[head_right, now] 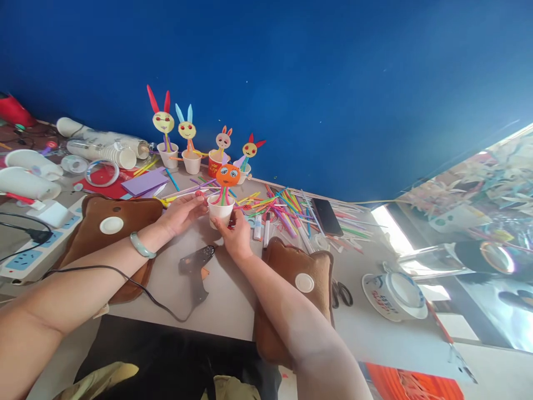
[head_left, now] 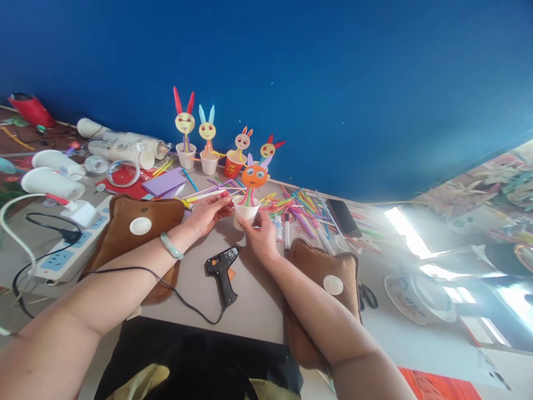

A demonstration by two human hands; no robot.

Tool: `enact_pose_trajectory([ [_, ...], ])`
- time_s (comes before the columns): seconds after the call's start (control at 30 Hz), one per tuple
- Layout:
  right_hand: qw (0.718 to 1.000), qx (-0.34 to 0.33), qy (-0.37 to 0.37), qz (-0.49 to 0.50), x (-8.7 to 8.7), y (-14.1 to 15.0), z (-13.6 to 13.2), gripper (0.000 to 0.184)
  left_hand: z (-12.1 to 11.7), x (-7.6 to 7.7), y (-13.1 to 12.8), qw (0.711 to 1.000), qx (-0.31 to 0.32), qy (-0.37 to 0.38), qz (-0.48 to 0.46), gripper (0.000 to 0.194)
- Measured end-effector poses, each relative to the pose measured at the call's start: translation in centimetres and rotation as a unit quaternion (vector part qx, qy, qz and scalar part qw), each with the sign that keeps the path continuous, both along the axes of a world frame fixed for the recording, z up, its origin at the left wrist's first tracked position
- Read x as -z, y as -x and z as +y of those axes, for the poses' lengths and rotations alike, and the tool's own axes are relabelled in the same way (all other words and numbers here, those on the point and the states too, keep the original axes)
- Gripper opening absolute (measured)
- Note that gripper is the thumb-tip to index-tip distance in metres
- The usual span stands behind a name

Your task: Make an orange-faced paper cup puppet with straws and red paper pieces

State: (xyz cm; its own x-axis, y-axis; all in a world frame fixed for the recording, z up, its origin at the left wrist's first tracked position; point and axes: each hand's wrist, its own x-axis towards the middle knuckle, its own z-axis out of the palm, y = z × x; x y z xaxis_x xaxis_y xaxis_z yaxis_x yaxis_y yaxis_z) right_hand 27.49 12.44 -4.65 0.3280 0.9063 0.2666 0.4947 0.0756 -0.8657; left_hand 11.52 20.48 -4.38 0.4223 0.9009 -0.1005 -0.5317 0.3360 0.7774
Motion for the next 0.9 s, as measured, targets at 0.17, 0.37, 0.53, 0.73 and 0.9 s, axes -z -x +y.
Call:
enact_pose_trajectory([
  [0.17, 1.0, 0.0, 0.007, -0.018, 0.22, -0.13, -0.05, 0.046, 0.12, 0.08, 0.03, 0.999, 0.01, -0.03, 0.016, 0.032],
  [0.37, 1.0, -0.011, 0.012, -0.022, 0.24, -0.33, -0.16, 0.044, 0.06, 0.0, -0.03, 0.997, 0.022, -0.071, 0.036, 0.029],
  [0.53, 0.999, -0.007, 0.01, -0.034, 0.16, -0.4, -0.25, 0.042, -0.03, -0.06, -0.04, 0.994, 0.021, -0.089, 0.054, 0.031],
  [0.73, 0.999, 0.001, 0.006, -0.045, 0.07, -0.39, -0.34, 0.042, 0.07, -0.02, -0.09, 0.996, 0.018, -0.076, 0.041, 0.031],
  [0.9, 1.0, -0.003, 0.007, -0.029, -0.12, -0.4, -0.39, 0.04, 0.1, 0.34, -0.25, 0.998, 0.014, -0.056, 0.022, 0.031],
])
